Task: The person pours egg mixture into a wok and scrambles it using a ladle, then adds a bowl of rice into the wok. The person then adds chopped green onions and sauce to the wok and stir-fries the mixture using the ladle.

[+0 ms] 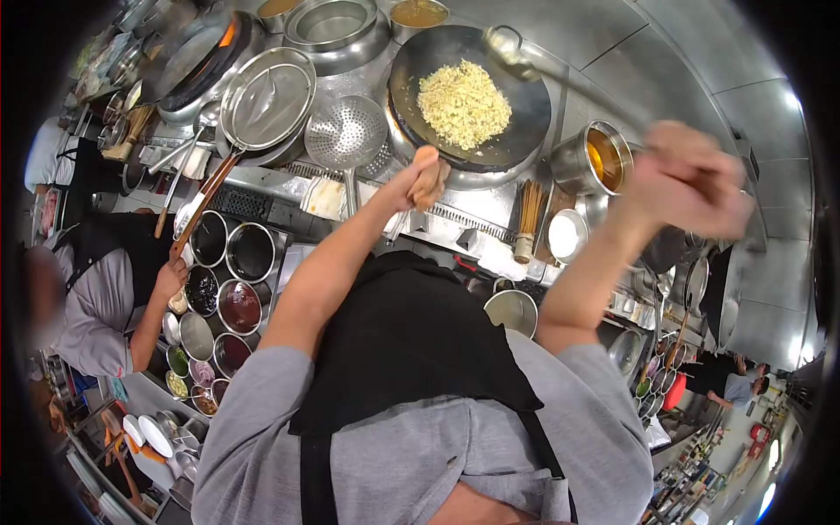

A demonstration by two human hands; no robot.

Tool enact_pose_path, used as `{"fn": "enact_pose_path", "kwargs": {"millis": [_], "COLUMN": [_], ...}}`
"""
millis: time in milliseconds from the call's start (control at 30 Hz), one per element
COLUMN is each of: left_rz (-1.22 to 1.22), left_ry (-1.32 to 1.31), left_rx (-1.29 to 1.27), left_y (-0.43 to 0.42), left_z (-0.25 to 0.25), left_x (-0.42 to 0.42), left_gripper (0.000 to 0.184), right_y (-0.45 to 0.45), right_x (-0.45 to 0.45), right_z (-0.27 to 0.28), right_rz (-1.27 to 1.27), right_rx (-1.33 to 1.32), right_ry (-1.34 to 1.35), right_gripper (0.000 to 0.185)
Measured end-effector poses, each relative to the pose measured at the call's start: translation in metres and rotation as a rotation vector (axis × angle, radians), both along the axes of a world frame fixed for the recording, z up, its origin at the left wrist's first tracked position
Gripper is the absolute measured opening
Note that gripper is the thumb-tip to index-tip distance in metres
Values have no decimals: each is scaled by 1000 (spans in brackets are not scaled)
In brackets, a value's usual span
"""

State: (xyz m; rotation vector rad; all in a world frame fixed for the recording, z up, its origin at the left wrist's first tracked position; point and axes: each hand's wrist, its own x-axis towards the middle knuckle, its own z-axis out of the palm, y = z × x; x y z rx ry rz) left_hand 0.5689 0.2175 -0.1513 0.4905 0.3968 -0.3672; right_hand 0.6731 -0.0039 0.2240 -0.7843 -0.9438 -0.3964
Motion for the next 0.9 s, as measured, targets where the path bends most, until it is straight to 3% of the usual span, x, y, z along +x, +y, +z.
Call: {"fn": "enact_pose_path", "kwargs": {"millis": [33,100,133,233,267,300,367,400,433,467,500,633,733,800,833,900], "left_rz": [35,26,-42,105,47,156,386,428,227,35,-145,-75,-20,-4,-16,-29], "left_ry": [15,-121,-96,-370,-311,-400,-581,-601,-522,-440,-350,-330,-322,-335,-325,-294], "left_rx": [-5,180,276,1336,1417,1595,1938,1988,1977,1957,1921,1895,1914,1922,1914,1898], "left_y": [-7,-12,-8,-21,-27,-31,-35,-33,-29,-24,-22,-22,-20,-24,-24,-24], "left_z": [8,10,15,21,73,75,78,71,72,75,78,83,75,75,76,75], "left_x": [-15,-33,-42,-46,-51,-42,-19,-6,-2,3,8,11,13,8,7,7], "left_gripper": [45,48,49,55,59,60,61,54,51,48,45,38,38,37,36,34], "right_y": [34,65,60,55,49,47,72,86,100,110,117,97,89,114,119,116], "right_x": [-4,48,49,50,37,30,21,15,14,40,45,69,74,65,75,90], "right_z": [-46,-164,-158,-93,-68,-55,-82,-103,-126,-167,-160,-60,-82,-131,-157,-149], "right_rz": [-391,-276,-232,-40,61,166,50,-15,-114,26,151,-105,123,-50,29,325], "right_rx": [38,-141,-111,-6,33,69,46,37,-115,-210,-160,-153,34,-52,-215,-446], "right_ry": [50,32,124,300,298,294,195,146,25,20,196,390,57,9,-9,179], "right_gripper": [48,33,32,30,30,30,29,28,26,24,28,30,24,21,21,20]}}
